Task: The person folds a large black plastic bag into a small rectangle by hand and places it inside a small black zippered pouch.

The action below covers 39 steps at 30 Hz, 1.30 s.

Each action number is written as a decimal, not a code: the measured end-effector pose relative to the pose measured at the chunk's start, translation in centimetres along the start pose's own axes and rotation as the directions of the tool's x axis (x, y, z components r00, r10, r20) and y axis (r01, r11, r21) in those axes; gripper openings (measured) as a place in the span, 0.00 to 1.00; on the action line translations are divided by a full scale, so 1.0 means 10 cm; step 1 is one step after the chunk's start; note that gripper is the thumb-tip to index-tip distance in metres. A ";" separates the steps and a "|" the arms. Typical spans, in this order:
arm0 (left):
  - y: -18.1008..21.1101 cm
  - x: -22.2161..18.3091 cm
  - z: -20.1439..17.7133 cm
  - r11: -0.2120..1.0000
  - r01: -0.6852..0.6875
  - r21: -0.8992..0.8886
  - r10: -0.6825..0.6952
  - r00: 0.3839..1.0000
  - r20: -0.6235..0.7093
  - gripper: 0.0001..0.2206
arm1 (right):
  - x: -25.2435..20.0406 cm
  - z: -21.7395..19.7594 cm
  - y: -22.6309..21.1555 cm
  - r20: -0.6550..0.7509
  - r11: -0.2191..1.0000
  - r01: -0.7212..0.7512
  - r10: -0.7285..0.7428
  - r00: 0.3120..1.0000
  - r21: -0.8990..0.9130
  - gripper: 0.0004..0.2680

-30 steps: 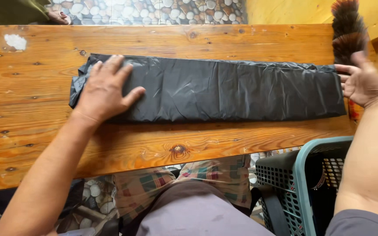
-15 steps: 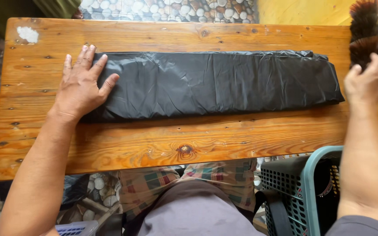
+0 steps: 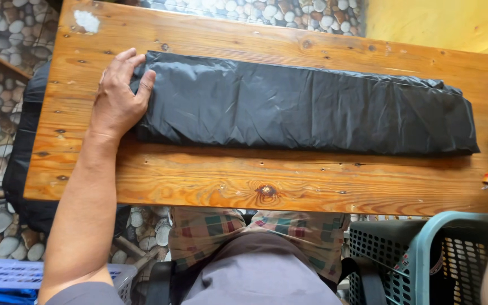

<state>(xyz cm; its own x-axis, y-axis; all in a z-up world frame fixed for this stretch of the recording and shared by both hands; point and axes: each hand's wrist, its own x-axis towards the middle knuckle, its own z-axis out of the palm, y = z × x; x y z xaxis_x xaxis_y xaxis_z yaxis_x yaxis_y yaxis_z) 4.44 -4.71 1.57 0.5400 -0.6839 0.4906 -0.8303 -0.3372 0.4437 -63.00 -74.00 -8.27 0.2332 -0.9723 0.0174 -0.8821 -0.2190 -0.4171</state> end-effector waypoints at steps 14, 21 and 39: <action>-0.08 -0.09 -0.01 0.993 0.113 0.023 -0.115 0.976 0.187 0.25 | -4.46 0.07 -4.34 0.773 0.838 0.520 -0.436 0.461 0.163 0.33; -0.09 -0.09 0.03 0.991 -0.036 0.125 0.019 0.990 0.137 0.24 | -3.87 -0.52 -4.26 0.726 0.936 0.329 -0.136 0.674 -0.129 0.28; 0.58 0.24 -0.24 0.986 -0.018 0.167 -0.026 0.966 0.258 0.26 | -1.11 -0.75 -1.78 -0.024 0.672 0.202 -0.311 0.950 -0.712 0.22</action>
<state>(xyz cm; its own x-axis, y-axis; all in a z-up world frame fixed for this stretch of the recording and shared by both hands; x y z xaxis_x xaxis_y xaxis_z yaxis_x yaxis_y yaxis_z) 1.23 -6.75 7.12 0.5072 -0.8187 0.2692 -0.8515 -0.4280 0.3029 -52.94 -59.96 5.74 0.4861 -0.8577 0.1676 -0.8373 -0.4021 0.3704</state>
